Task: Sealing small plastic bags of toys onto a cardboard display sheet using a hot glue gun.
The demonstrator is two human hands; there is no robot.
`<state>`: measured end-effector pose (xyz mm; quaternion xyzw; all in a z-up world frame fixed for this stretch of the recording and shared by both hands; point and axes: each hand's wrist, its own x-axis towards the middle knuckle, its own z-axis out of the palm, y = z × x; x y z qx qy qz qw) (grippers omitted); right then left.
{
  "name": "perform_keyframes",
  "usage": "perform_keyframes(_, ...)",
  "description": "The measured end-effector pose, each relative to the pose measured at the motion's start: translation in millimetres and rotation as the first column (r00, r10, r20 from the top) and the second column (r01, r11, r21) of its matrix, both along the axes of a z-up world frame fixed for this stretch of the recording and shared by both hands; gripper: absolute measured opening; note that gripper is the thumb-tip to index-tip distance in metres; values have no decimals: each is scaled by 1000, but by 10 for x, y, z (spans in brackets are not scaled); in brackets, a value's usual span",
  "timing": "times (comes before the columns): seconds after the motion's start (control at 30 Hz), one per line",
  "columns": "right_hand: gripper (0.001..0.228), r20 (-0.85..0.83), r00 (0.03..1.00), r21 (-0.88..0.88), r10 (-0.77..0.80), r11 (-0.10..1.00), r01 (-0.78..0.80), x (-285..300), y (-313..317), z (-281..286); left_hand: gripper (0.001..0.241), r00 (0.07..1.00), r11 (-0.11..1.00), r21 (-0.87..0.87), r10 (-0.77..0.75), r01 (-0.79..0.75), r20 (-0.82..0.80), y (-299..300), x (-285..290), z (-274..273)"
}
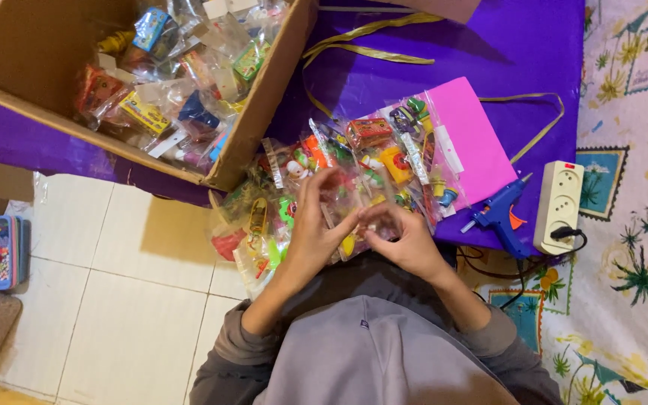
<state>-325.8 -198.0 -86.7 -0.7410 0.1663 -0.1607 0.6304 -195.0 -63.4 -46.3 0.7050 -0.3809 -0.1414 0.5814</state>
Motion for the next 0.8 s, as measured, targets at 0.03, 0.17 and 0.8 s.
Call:
perform_keyframes(0.03, 30, 0, 1000, -1, -12, 1000, 12, -25, 4, 16, 74, 1000, 1000, -1, -12, 12, 0, 1, -3, 6)
perform_keyframes(0.17, 22, -20, 997, -317, 77, 945, -79, -185, -19, 150, 40, 925, 997, 11, -73, 74, 373, -53, -72, -193)
perform_keyframes(0.8, 65, -146, 726, -874, -672, 432, 224, -1445, -1204, -964, 22, 981, 972, 201, -150, 123, 125, -369, -330, -403)
